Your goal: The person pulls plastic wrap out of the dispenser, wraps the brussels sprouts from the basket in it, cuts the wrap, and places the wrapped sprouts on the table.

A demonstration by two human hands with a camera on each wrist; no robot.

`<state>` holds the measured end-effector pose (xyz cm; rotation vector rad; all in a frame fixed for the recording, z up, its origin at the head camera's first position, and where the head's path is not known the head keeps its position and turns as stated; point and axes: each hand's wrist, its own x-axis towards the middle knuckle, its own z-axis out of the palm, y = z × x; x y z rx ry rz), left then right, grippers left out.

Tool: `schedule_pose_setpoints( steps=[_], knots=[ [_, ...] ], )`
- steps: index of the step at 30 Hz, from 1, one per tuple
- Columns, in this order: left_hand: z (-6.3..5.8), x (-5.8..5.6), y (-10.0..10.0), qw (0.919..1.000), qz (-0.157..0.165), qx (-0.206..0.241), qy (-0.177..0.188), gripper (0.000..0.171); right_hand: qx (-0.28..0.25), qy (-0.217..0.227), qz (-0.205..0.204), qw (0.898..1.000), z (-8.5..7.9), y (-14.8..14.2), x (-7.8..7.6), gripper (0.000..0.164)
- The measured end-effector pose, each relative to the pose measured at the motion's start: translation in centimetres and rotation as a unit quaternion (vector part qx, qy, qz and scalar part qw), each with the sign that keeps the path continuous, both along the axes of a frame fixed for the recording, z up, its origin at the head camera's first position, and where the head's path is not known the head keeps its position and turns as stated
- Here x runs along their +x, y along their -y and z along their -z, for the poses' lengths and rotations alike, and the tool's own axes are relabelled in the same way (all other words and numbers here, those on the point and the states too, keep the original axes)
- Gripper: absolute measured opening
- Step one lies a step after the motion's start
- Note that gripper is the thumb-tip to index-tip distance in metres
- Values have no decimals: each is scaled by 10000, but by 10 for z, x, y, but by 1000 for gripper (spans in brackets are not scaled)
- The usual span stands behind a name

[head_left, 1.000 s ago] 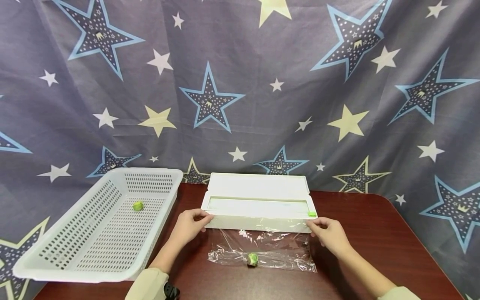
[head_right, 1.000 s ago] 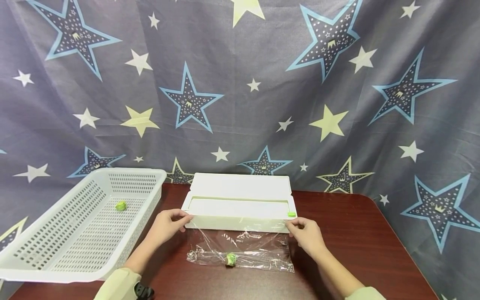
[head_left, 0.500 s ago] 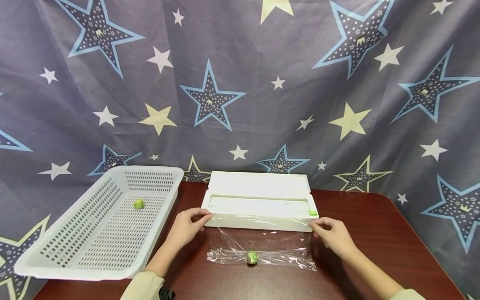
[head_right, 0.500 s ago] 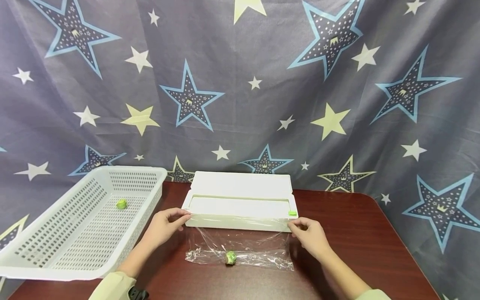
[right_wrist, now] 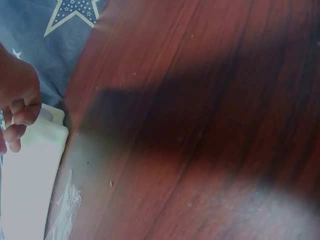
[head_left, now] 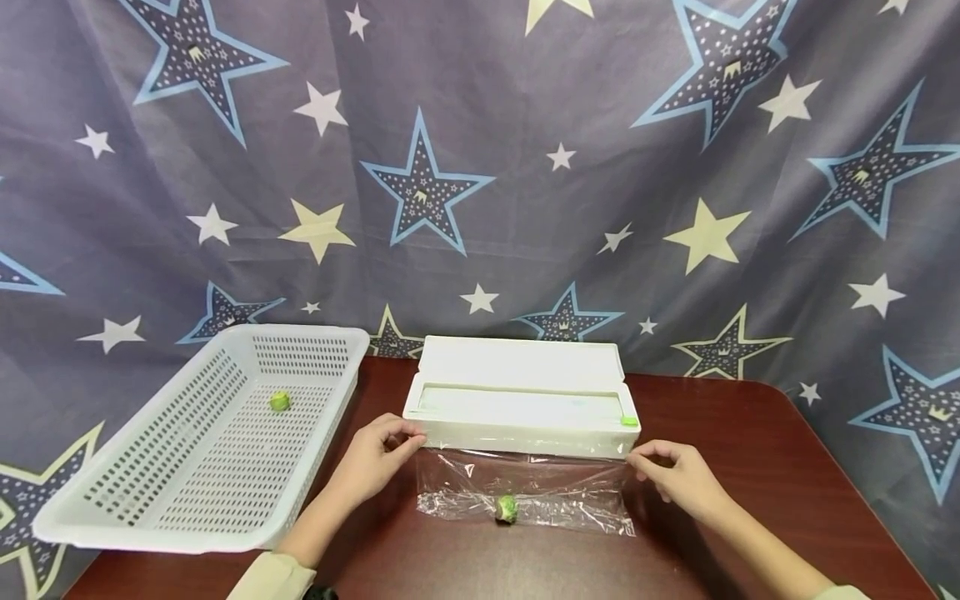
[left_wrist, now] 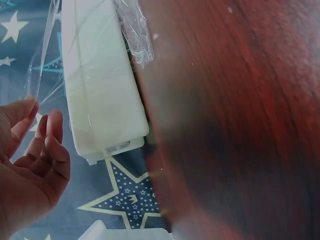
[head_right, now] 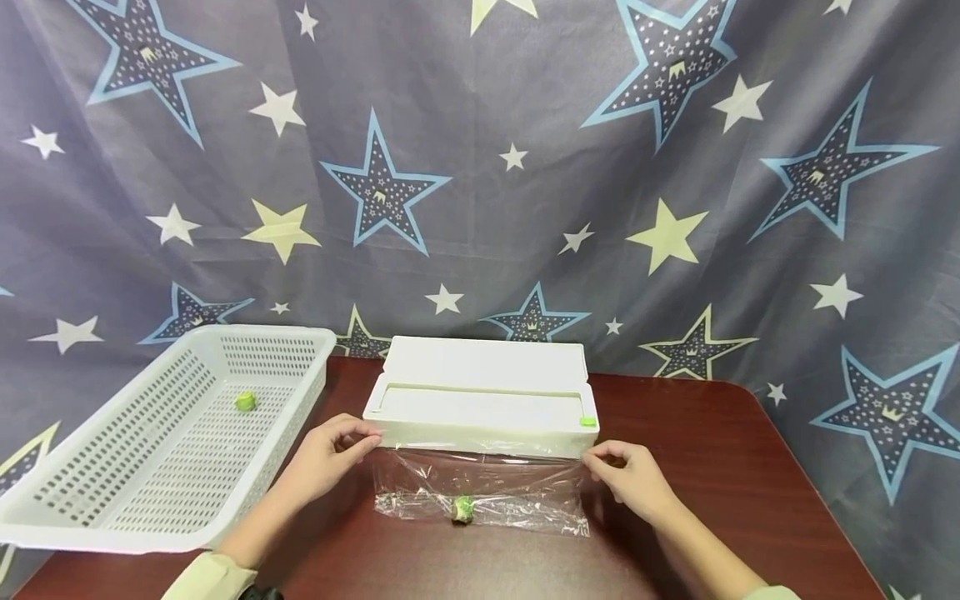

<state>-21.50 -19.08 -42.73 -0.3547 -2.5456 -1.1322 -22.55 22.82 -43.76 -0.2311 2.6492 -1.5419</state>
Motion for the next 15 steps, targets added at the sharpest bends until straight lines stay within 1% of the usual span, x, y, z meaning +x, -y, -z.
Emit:
schedule_pose_setpoints(
  steps=[5,10,15],
  knots=[
    [-5,8,1,9995,85,-4,299,3,-89,-106,-274,9995,-3,-2,4,21],
    [-6,16,2,9978,235,-117,607,5,-110,-140,-512,9985,-3,-3,7,21],
    [-6,23,5,9956,442,-291,770,6,30,-2,-771,9970,0,-8,10,21]
  ],
)
